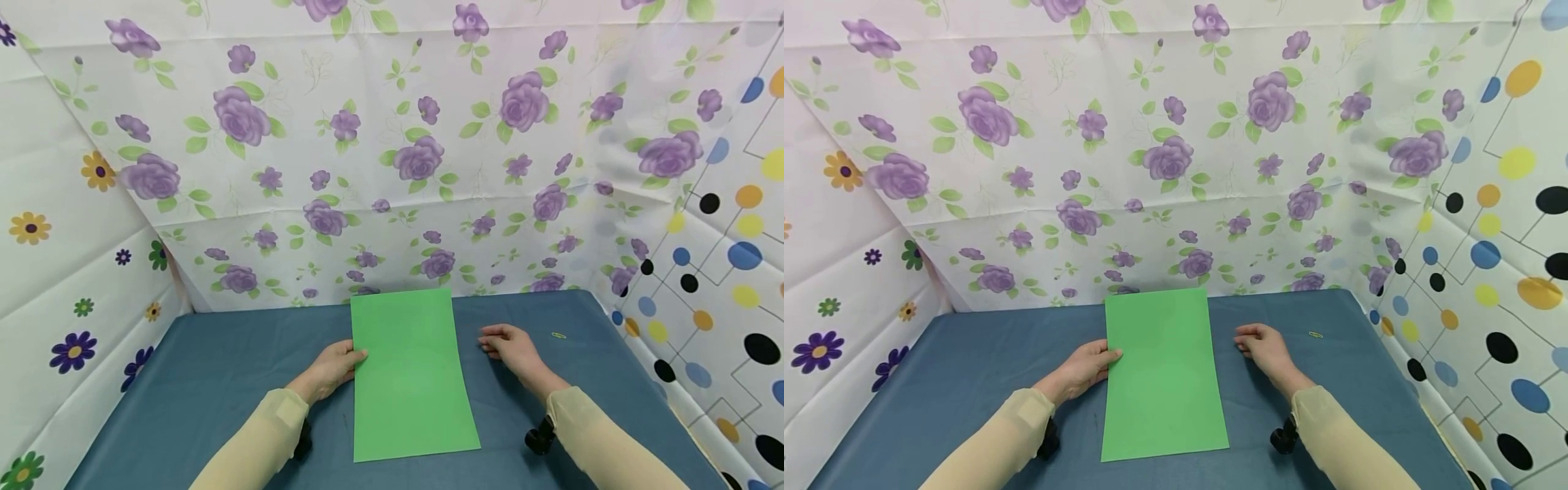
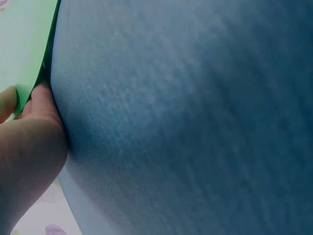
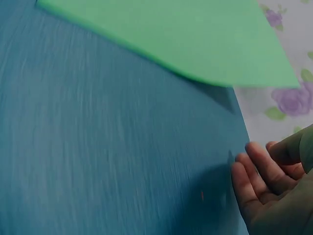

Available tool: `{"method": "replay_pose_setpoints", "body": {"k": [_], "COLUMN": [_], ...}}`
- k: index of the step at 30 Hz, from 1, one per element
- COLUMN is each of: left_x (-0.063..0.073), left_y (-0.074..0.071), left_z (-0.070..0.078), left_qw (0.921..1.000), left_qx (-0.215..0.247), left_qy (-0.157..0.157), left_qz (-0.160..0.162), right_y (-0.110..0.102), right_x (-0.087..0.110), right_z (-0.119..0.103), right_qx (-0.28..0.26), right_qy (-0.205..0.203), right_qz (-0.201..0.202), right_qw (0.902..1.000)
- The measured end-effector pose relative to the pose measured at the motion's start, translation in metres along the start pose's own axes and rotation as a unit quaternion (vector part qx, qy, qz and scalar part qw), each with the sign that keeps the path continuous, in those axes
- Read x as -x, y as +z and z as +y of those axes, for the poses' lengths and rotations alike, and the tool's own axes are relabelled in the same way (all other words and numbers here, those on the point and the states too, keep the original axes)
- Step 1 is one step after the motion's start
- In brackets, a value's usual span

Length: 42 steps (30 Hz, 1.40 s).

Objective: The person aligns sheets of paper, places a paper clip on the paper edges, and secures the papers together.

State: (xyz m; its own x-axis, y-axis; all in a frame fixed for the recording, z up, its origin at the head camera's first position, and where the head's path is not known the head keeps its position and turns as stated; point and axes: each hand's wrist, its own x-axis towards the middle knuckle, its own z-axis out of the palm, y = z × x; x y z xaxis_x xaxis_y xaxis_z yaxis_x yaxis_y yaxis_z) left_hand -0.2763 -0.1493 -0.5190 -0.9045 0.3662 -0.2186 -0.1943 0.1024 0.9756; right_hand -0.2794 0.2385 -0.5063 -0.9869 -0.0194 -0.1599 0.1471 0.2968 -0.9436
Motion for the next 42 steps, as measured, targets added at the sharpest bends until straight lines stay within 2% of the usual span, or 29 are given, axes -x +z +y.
{"method": "replay_pose_setpoints", "body": {"k": [4,7,11,17,22,25,30,42], "left_x": [0.001,0.002,0.002,0.002,0.002,0.002,0.003,0.003], "left_y": [0.000,0.001,0.001,-0.001,0.000,0.001,0.001,0.000], "left_z": [0.001,0.002,0.002,-0.001,0.000,0.001,0.001,0.001], "left_qw": [1.0000,1.0000,1.0000,1.0000,0.9999,0.9999,1.0000,0.9999], "left_qx": [0.003,0.004,0.006,0.003,0.007,0.009,0.007,0.010], "left_qy": [-0.005,-0.002,0.002,0.006,0.006,0.006,0.006,0.009], "left_qz": [0.002,0.001,-0.002,-0.006,-0.004,-0.002,-0.002,-0.008], "right_y": [-0.021,-0.038,-0.060,-0.084,-0.099,-0.105,-0.112,-0.116], "right_x": [0.005,0.010,0.016,0.023,0.024,0.023,0.023,0.024], "right_z": [0.007,0.015,0.023,0.036,0.052,0.062,0.069,0.076], "right_qx": [0.058,0.125,0.217,0.294,0.378,0.409,0.419,0.419], "right_qy": [-0.005,-0.024,-0.047,-0.066,-0.087,-0.079,-0.063,-0.072], "right_qz": [0.028,0.045,0.061,0.040,0.030,0.025,0.013,0.004], "right_qw": [0.9979,0.9908,0.9732,0.9527,0.9211,0.9088,0.9058,0.9052]}}
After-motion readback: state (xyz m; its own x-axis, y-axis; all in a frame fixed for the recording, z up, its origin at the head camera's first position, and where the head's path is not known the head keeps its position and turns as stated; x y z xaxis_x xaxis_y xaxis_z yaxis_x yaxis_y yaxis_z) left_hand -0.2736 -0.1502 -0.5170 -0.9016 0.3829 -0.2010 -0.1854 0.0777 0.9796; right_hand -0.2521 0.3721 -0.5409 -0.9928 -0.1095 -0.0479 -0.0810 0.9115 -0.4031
